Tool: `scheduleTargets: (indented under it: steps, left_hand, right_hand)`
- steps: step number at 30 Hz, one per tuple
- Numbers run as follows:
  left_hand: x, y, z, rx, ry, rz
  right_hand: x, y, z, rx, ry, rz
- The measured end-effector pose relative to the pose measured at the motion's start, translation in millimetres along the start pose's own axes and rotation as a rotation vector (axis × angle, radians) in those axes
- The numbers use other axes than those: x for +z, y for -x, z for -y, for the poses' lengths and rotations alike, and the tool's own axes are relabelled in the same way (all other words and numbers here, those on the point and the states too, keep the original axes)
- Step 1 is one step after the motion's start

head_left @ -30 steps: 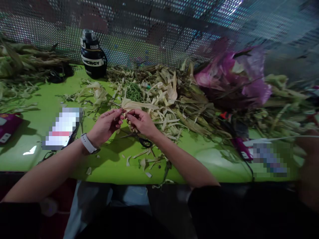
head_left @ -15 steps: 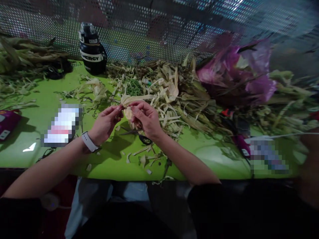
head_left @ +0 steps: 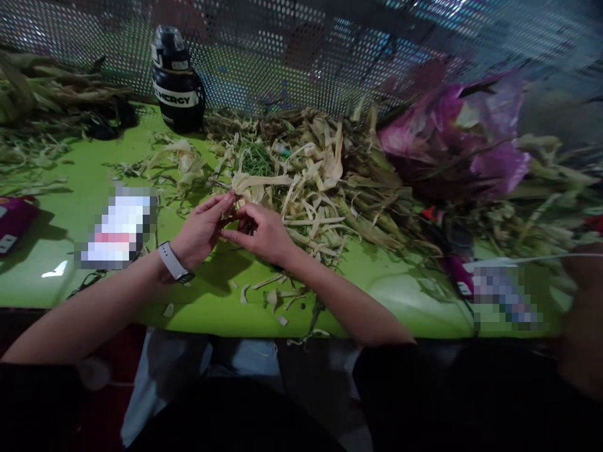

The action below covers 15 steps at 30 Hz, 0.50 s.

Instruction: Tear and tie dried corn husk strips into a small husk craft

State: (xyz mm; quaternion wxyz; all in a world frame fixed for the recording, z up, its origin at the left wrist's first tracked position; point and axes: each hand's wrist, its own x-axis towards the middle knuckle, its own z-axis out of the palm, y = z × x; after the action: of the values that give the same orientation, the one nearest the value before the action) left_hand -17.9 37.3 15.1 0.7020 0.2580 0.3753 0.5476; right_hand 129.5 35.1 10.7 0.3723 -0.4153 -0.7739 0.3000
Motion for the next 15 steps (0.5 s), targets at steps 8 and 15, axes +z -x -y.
scheduleTargets:
  steps: [8, 15]
  left_hand:
    - [-2.7, -2.9, 4.6, 0.008, 0.027, 0.039]
    - [0.2, 0.6, 4.2, 0.025, 0.000, 0.051]
  right_hand:
    - [4.9, -0.5, -2.0, 0.147, -0.294, 0.021]
    - [1.3, -2.6, 0.2, 0.304, -0.541, -0.049]
